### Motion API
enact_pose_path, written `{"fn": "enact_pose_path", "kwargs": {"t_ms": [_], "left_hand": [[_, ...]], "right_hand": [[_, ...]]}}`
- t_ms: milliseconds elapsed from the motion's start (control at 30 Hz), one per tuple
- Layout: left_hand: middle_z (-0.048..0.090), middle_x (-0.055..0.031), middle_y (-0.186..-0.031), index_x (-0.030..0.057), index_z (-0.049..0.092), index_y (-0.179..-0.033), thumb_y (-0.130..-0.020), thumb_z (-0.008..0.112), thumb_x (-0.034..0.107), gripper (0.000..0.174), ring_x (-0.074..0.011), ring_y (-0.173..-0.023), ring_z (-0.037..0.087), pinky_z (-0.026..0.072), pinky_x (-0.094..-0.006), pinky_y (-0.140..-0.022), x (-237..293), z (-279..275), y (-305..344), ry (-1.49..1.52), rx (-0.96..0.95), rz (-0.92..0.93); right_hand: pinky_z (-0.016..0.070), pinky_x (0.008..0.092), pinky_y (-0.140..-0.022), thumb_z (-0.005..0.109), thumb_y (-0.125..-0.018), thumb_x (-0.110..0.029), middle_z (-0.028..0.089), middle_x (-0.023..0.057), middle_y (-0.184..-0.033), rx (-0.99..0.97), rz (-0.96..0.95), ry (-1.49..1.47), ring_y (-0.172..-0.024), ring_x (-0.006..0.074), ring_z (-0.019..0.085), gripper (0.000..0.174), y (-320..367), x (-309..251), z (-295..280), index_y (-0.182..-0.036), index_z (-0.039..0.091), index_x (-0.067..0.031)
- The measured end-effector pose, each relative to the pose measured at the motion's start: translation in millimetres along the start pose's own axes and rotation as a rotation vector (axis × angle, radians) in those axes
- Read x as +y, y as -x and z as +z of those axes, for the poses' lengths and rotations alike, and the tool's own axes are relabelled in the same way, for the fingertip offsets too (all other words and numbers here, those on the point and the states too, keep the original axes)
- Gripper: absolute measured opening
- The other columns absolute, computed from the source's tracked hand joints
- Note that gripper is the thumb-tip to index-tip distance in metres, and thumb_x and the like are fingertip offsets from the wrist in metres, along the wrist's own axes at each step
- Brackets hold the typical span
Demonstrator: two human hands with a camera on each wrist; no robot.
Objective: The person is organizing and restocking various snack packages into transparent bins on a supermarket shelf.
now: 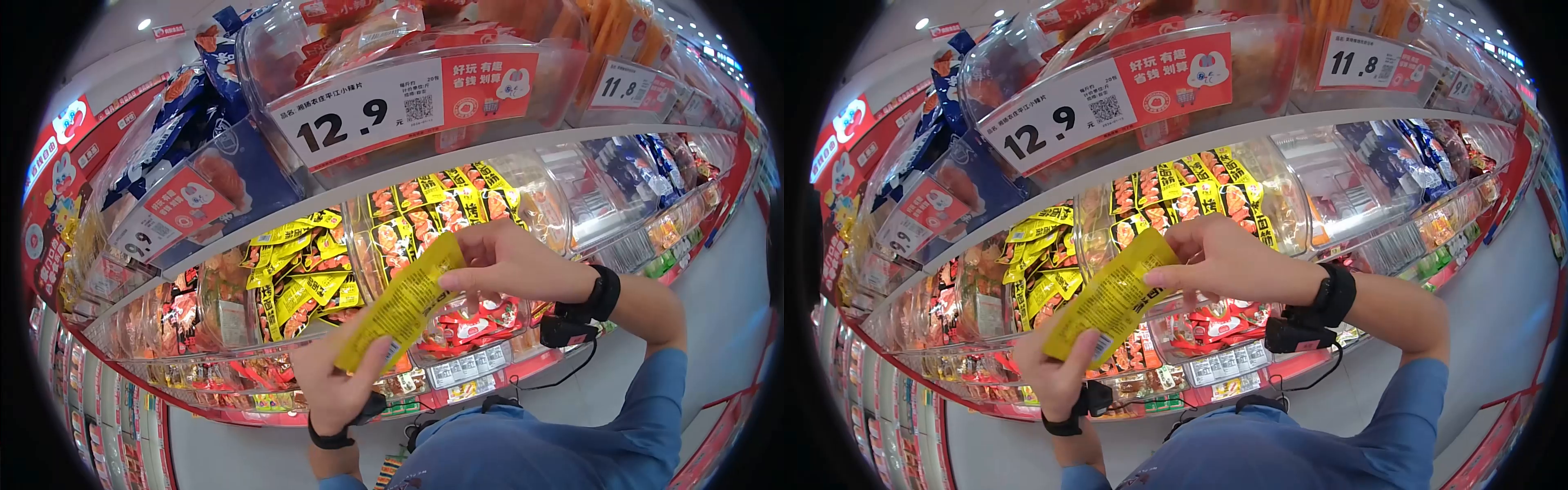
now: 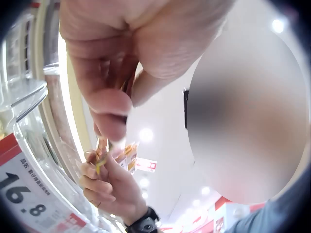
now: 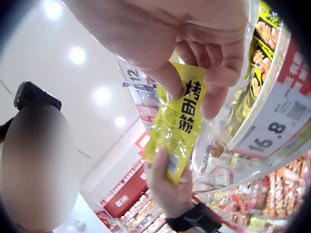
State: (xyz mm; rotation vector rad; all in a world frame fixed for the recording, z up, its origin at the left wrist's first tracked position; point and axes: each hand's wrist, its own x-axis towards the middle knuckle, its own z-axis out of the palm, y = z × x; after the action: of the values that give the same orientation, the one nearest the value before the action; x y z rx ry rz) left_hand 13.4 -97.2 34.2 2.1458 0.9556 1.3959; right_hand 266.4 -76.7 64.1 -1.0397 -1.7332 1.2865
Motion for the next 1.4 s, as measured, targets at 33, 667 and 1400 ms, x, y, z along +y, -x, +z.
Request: {"fn": "enact_pose_path", "kwargs": {"t_ms": [33,667,1400], "left_hand": [[0.069,-0.0121,-0.084,-0.0018,0.067,-0.108,-0.074,0.072,0.003,0.035,-0.0155,-0.068,0.066,0.0496,-0.0239,-0.059,5,6,2,-0.119,0.054,0.204],[0.06,-0.0099,-0.096,0.0036,0.064,-0.11,-0.072,0.074,0.013,0.04,-0.0225,-0.074,0.057,0.0472,-0.0326,-0.061,-27,-2,-20,-0.322,-0.103,0.408],[0.052,-0.0257,-0.128,-0.0017,0.056,-0.119,-0.071,0.075,0.031,0.061,-0.0359,-0.122,0.049,0.0384,-0.0387,-0.1,-111,-55,-39,-0.542,-0.317,-0.326]], "right_hand": [[0.0438,0.022,-0.044,0.062,-0.091,-0.033,0.067,0.0077,-0.08,0.078,0.108,0.215,-0.054,0.0116,0.065,0.032,-1,-8,-1,-0.09,0.059,-0.0004],[0.0495,0.0283,-0.064,0.058,-0.088,-0.013,0.062,0.0053,-0.088,0.388,-0.04,-0.266,-0.076,0.0113,0.06,0.02,-46,17,-29,-0.096,0.057,0.005],[0.0478,0.039,-0.078,0.052,-0.084,-0.01,0.06,0.025,-0.11,0.59,0.276,0.376,-0.096,0.0287,0.061,0.035,-115,52,-94,-0.11,0.054,0.0134]]}}
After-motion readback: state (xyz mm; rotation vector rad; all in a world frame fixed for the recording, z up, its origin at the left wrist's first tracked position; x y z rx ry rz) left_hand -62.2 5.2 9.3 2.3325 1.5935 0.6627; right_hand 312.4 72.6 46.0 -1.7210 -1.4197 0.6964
